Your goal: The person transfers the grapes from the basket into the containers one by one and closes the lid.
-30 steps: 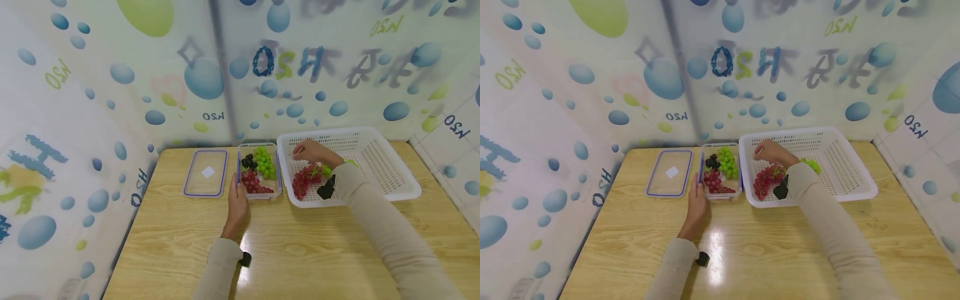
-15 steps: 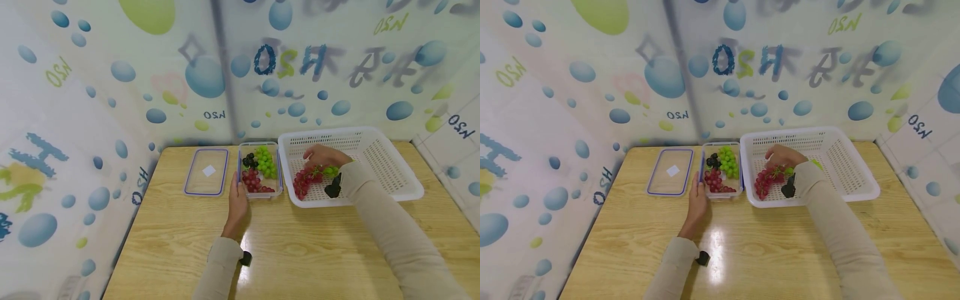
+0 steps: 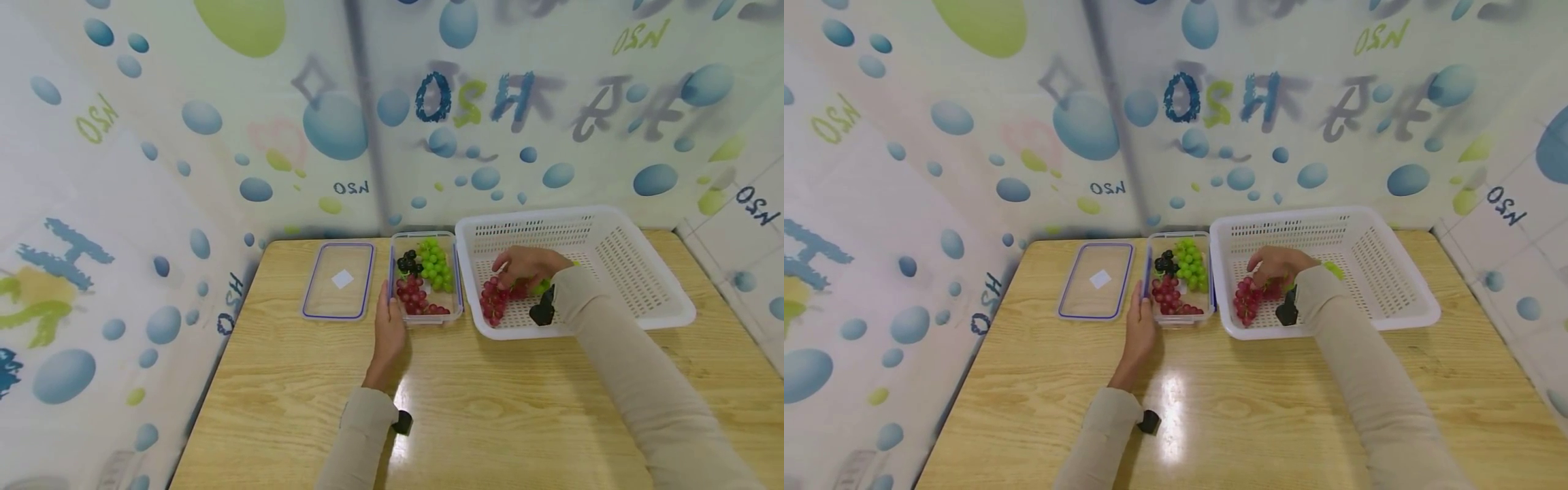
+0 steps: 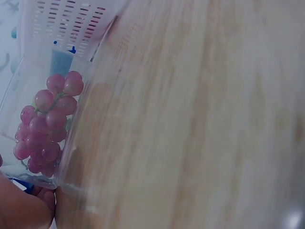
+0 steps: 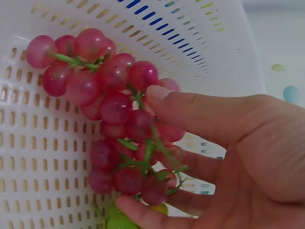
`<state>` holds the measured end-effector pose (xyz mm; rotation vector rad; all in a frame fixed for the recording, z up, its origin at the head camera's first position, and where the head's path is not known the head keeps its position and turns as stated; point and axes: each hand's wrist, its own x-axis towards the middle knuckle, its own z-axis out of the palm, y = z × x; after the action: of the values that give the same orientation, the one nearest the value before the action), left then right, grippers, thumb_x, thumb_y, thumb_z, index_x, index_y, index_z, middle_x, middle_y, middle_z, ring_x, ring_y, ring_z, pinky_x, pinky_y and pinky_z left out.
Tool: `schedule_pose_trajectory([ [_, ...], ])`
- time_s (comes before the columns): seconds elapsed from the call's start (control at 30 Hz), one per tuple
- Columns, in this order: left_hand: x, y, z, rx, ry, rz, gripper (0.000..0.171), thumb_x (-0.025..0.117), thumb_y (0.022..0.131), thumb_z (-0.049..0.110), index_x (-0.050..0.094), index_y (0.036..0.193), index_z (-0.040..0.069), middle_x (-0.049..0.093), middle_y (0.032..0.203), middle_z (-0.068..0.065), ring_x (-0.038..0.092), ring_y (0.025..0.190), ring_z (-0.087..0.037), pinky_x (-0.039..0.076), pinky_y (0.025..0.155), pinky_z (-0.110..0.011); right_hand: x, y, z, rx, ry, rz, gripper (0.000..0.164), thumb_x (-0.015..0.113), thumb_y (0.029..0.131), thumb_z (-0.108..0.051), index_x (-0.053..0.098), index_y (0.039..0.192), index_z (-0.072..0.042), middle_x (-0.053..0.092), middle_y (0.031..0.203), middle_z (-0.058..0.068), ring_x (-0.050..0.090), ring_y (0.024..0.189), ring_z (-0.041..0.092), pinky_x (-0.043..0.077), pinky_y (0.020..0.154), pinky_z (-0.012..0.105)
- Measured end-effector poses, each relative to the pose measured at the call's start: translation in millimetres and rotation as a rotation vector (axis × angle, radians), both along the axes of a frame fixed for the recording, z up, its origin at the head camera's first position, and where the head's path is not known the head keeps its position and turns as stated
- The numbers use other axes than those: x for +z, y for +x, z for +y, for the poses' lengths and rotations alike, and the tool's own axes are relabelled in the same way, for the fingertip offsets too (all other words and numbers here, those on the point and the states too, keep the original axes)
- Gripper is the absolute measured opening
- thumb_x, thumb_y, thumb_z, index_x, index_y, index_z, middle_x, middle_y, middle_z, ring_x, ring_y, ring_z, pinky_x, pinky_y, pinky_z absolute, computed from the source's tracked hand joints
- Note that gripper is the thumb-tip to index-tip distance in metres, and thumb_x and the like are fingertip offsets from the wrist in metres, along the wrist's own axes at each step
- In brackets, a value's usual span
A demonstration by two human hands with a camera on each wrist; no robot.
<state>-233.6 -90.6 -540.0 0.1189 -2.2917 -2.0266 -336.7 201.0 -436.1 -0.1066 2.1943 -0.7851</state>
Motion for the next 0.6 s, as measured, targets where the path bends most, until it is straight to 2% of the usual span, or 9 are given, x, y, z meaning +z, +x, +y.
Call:
schedule_pose_trajectory([
  [0.13,1.3,0.5,0.2,0.003,0.011,-0.015,0.053,0.026,0.11,0.023,0.014,0.161,0.018,0.017,0.165,-0.005,0.017,0.151,-0.023,0.019,0.123,-0.044,-4.1,0.5,0.8,0.023,0.006,-0.001,0.057,0.07,0.089,-0.01,0.048,0.141,-0.002,0.057,0.129,0.019,0.059,0.11,0.028,0.059,0.083,0.046],
  [0.3,2.1,0.1,0.0,0.009,-0.003,-0.01,0.052,0.026,0.11,0.022,0.014,0.161,0.017,0.018,0.165,-0.006,0.018,0.151,-0.023,0.019,0.123,-0.043,-5.9,0.7,0.1,0.033,0.002,0.025,0.042,0.07,0.089,-0.008,0.059,0.129,-0.004,0.062,0.116,0.015,0.06,0.098,0.024,0.06,0.078,0.045],
  [0.6,0.7,0.1,1.1,0.01,0.017,-0.032,0.053,0.026,0.109,0.024,0.014,0.161,0.019,0.017,0.165,-0.003,0.016,0.152,-0.021,0.017,0.124,-0.043,-6.3,2.5,-1.3,0.052,0.054,0.052,0.026,0.067,0.087,-0.006,0.065,0.113,-0.007,0.065,0.104,0.01,0.059,0.092,0.024,0.06,0.074,0.04],
])
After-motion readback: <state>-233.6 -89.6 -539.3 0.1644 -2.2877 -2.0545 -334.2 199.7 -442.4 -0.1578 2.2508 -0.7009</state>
